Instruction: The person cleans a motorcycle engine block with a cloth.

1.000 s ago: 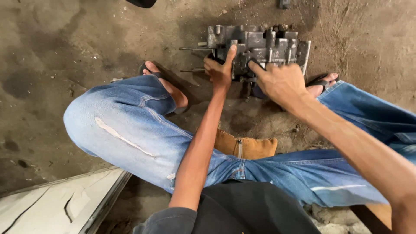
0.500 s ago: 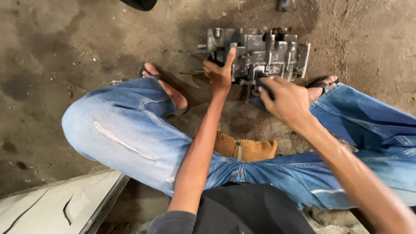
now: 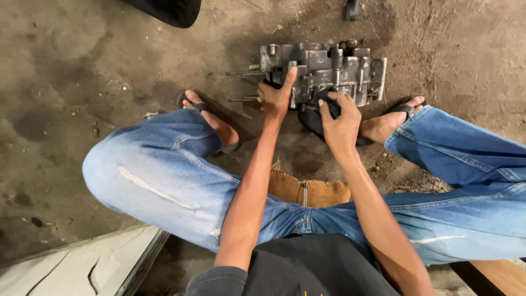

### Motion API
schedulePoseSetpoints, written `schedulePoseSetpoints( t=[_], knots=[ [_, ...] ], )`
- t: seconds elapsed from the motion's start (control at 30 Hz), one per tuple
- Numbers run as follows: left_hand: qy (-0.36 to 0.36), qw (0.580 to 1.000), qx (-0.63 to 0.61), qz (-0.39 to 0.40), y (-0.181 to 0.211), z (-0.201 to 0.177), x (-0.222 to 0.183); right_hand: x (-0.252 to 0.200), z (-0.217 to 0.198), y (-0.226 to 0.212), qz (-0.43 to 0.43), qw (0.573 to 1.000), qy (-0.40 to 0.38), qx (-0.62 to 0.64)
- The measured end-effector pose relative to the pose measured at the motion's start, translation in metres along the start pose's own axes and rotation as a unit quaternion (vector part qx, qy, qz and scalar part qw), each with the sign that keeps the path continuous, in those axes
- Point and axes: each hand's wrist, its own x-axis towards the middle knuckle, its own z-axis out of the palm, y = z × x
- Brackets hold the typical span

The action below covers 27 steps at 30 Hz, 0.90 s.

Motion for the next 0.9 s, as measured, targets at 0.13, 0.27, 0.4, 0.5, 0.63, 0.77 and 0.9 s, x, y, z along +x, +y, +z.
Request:
schedulePoseSetpoints(
  t=[0.13, 0.27, 0.4, 0.5, 0.63, 0.77, 0.9],
  knots=[
    [-0.025, 0.998, 0.055, -0.011, 0.015, -0.001, -0.006, -0.003, -0.004, 0.018, 0.022, 1.000, 0.008, 0.010],
    [-0.080, 0.993, 0.091, -0.005, 0.036, 0.002, -0.026, -0.002, -0.018, 0.040, 0.094, 0.990, 0.025, 0.100],
    [-0.158, 0.983, 0.094, 0.003, 0.043, 0.016, -0.035, 0.003, -0.042, 0.024, -0.054, 0.944, 0.176, -0.276],
    [-0.123, 0.982, 0.134, 0.040, 0.071, 0.010, -0.066, 0.006, -0.048, 0.026, 0.198, 0.976, 0.078, -0.036],
    [-0.123, 0.982, 0.141, 0.028, 0.080, 0.016, -0.075, 0.009, -0.047, 0.066, 0.039, 0.973, 0.158, -0.161],
    [-0.102, 0.983, 0.143, 0.043, 0.070, 0.018, -0.072, 0.018, -0.056, 0.045, 0.027, 0.977, 0.137, -0.164],
    [-0.081, 0.989, 0.117, 0.033, 0.060, 0.020, -0.079, 0.028, -0.041, 0.065, 0.168, 0.979, 0.095, 0.061]
  ],
)
